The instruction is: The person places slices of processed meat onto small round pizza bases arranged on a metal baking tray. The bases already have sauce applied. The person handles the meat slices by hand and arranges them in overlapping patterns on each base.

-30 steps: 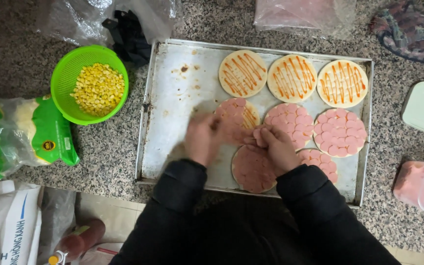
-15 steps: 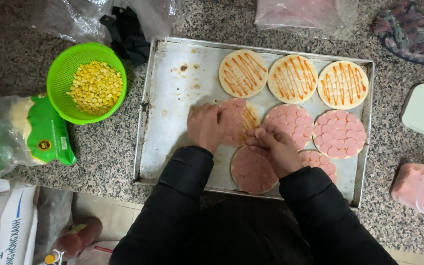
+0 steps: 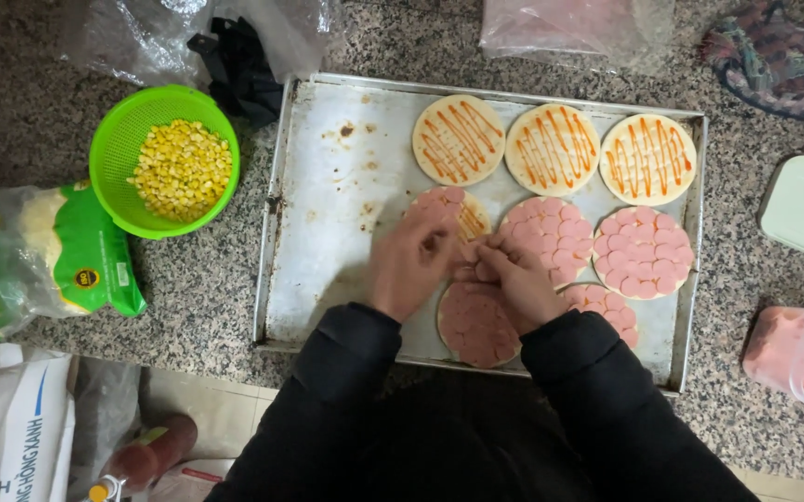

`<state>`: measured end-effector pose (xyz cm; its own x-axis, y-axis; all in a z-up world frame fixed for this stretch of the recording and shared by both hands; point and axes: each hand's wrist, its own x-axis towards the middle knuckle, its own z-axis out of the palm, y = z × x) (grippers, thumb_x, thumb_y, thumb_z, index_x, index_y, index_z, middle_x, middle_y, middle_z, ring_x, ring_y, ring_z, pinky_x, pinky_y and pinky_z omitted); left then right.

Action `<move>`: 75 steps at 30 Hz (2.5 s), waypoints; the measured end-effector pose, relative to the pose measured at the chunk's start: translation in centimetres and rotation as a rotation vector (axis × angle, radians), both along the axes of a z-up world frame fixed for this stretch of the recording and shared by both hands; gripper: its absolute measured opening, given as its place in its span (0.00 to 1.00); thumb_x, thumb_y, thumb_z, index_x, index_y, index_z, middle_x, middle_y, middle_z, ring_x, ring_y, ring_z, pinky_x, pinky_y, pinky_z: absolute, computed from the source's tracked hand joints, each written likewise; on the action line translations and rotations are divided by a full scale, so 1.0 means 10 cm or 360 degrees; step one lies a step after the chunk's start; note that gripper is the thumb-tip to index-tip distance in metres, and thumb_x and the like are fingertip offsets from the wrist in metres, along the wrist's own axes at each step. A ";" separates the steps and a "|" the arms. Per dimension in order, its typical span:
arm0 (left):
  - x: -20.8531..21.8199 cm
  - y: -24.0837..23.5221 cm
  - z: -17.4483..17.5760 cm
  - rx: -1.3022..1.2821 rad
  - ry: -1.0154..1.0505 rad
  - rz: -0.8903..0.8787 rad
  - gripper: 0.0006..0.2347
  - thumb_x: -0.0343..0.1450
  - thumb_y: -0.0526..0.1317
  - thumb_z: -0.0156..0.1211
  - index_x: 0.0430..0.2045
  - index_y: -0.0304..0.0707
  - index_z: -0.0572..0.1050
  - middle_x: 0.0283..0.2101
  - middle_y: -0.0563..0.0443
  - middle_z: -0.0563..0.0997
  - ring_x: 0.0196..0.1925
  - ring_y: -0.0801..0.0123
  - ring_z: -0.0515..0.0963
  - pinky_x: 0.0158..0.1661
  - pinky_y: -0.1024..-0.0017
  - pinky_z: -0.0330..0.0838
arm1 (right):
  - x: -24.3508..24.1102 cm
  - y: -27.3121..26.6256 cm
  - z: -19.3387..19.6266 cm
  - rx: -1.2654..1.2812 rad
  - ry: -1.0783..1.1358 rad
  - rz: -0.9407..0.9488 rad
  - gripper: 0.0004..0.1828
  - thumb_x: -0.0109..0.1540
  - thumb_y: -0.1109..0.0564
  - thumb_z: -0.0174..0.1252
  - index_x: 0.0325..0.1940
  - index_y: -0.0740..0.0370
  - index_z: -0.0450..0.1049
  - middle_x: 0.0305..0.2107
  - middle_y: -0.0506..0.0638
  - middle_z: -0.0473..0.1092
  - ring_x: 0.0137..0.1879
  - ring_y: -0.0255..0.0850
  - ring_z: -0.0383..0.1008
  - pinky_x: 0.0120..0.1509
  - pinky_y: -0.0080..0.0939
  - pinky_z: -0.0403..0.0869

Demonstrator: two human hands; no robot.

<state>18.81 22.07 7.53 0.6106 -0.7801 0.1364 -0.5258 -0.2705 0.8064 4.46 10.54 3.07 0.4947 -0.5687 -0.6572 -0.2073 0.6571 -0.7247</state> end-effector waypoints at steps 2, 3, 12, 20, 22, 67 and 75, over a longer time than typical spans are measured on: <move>-0.02 0.03 -0.09 0.0037 0.0082 -0.0061 0.11 0.80 0.47 0.63 0.35 0.39 0.83 0.36 0.38 0.85 0.44 0.38 0.87 0.47 0.49 0.80 | 0.01 0.00 -0.05 0.0011 -0.0002 0.0050 0.11 0.74 0.58 0.62 0.56 0.68 0.78 0.32 0.58 0.76 0.42 0.55 0.88 0.49 0.57 0.90; -0.03 0.05 -0.14 0.0071 0.0166 -0.0125 0.12 0.80 0.50 0.65 0.34 0.43 0.85 0.35 0.46 0.87 0.42 0.47 0.89 0.47 0.56 0.83 | 0.02 -0.01 -0.07 0.0020 -0.0002 0.0097 0.12 0.74 0.58 0.62 0.57 0.69 0.79 0.32 0.57 0.77 0.42 0.53 0.88 0.48 0.56 0.90; 0.47 0.33 -0.97 0.0520 -0.0047 0.0312 0.12 0.79 0.54 0.63 0.42 0.50 0.87 0.37 0.48 0.87 0.46 0.46 0.88 0.51 0.49 0.82 | -0.02 0.03 0.29 0.0042 -0.0087 0.0052 0.17 0.68 0.70 0.59 0.62 0.73 0.79 0.49 0.69 0.79 0.58 0.59 0.86 0.69 0.62 0.84; 0.33 0.13 -1.05 0.0656 -0.0251 -0.0003 0.12 0.79 0.54 0.61 0.43 0.55 0.87 0.39 0.54 0.87 0.48 0.55 0.88 0.58 0.54 0.76 | -0.03 0.05 0.29 0.0059 -0.0149 0.0090 0.21 0.71 0.70 0.55 0.69 0.75 0.74 0.56 0.71 0.78 0.62 0.59 0.84 0.74 0.64 0.81; 0.32 0.12 -1.10 0.0720 -0.0348 0.0054 0.11 0.78 0.53 0.61 0.40 0.54 0.86 0.37 0.56 0.86 0.47 0.57 0.88 0.60 0.56 0.71 | -0.08 0.02 0.21 0.0061 -0.0147 0.0104 0.22 0.72 0.69 0.55 0.71 0.75 0.74 0.55 0.72 0.79 0.62 0.61 0.85 0.73 0.64 0.82; 0.15 -0.84 -1.18 0.0648 -0.0524 0.0139 0.14 0.72 0.59 0.67 0.26 0.55 0.83 0.31 0.57 0.80 0.45 0.59 0.85 0.56 0.58 0.72 | -0.48 -0.42 0.37 -0.0115 -0.0060 -0.0068 0.10 0.73 0.66 0.58 0.56 0.73 0.80 0.42 0.64 0.79 0.47 0.57 0.88 0.54 0.61 0.91; 0.10 -0.85 -1.14 0.0483 -0.0813 0.0251 0.11 0.70 0.52 0.71 0.23 0.51 0.79 0.29 0.55 0.80 0.38 0.56 0.85 0.50 0.59 0.69 | -0.62 -0.48 -0.12 -0.0156 0.0028 -0.0107 0.12 0.70 0.60 0.71 0.56 0.69 0.84 0.36 0.58 0.81 0.40 0.48 0.87 0.44 0.55 0.91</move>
<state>19.76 13.57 -3.85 0.6378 -0.7356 0.2283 -0.7605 -0.5547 0.3376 -1.72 5.69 1.89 0.4420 -0.6621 -0.6052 -0.1787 0.5962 -0.7827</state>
